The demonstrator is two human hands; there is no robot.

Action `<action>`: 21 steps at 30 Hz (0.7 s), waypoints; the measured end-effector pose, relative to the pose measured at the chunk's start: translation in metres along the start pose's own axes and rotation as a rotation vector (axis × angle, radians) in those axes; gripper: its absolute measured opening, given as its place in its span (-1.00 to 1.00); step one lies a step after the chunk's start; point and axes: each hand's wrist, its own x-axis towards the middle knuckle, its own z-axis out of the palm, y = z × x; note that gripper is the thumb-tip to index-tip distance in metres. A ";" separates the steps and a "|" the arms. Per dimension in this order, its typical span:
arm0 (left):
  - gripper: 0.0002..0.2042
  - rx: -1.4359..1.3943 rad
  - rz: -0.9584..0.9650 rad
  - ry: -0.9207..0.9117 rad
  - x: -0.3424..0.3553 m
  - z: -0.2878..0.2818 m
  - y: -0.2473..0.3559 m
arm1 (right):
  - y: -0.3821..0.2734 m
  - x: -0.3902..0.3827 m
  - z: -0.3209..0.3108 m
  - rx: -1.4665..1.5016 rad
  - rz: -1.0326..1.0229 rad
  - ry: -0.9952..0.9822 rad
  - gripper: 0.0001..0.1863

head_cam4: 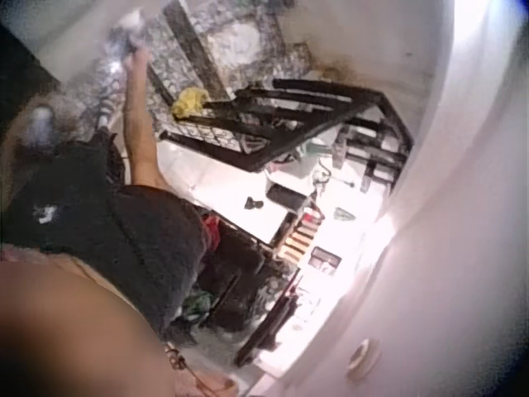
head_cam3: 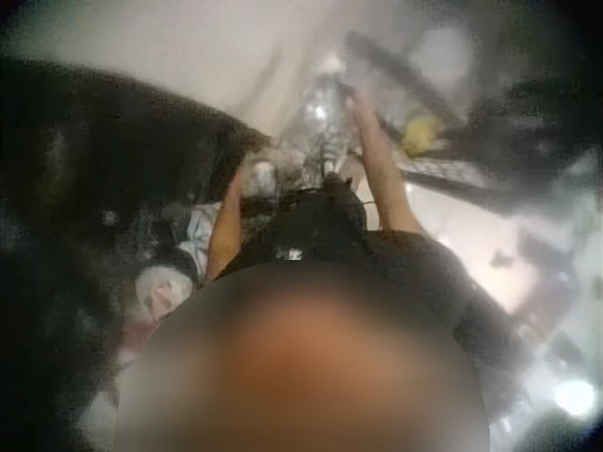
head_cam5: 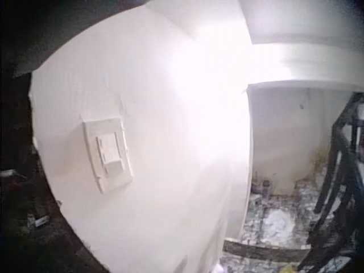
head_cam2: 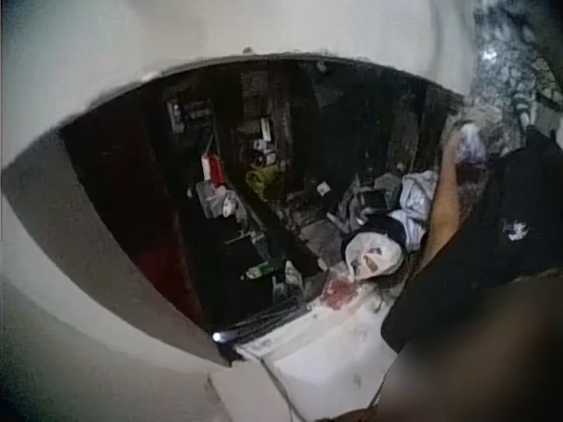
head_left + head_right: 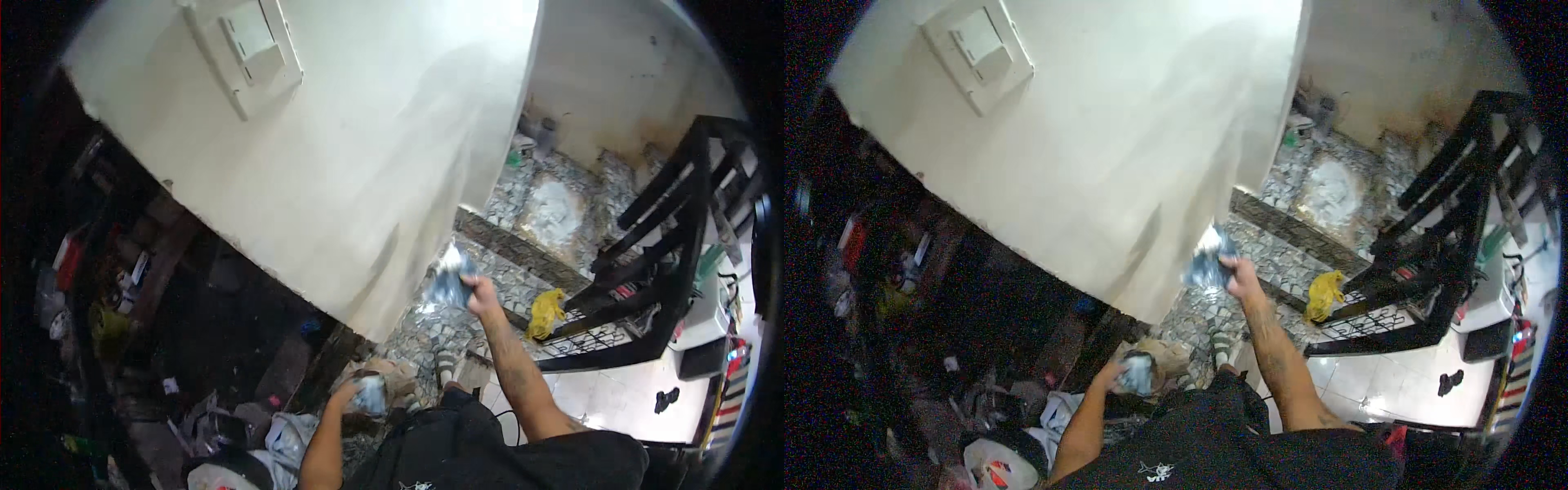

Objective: Applying and smoothing plaster on a wall corner using two putty knives.

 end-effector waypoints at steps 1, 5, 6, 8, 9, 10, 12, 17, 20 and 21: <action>-0.75 -0.274 -0.124 0.021 -0.025 -0.003 -0.008 | -0.021 0.015 0.017 -0.021 -0.070 -0.009 -0.62; -0.65 -0.423 -0.217 0.435 -0.087 -0.035 -0.029 | -0.139 0.094 0.095 -0.262 -0.371 -0.087 -0.61; -0.65 -0.475 -0.218 0.589 -0.102 -0.043 -0.045 | -0.148 0.108 0.123 -0.349 -0.507 -0.003 -0.67; -0.61 -0.467 -0.206 0.658 -0.113 -0.054 -0.075 | -0.176 0.128 0.182 -0.560 -0.729 0.056 -0.67; -0.58 -0.388 -0.182 0.654 -0.115 -0.058 -0.090 | -0.192 0.138 0.201 -0.680 -0.799 0.040 -0.61; -0.54 -0.174 -0.097 0.607 -0.122 -0.064 -0.105 | -0.195 0.149 0.220 -0.716 -0.852 0.057 -0.62; -0.51 0.210 0.045 0.520 -0.124 -0.052 -0.118 | -0.194 0.166 0.238 -0.838 -0.982 0.055 -0.63; -0.50 1.034 -0.048 0.367 -0.114 -0.018 -0.118 | -0.167 0.181 0.248 -1.229 -1.212 0.305 -0.58; -0.64 -0.410 -0.112 0.454 -0.101 -0.021 -0.134 | -0.144 0.175 0.275 -1.291 -1.239 0.433 -0.54; -0.69 -0.882 -0.270 0.559 -0.087 -0.023 -0.130 | -0.133 0.170 0.280 -1.299 -1.235 0.434 -0.54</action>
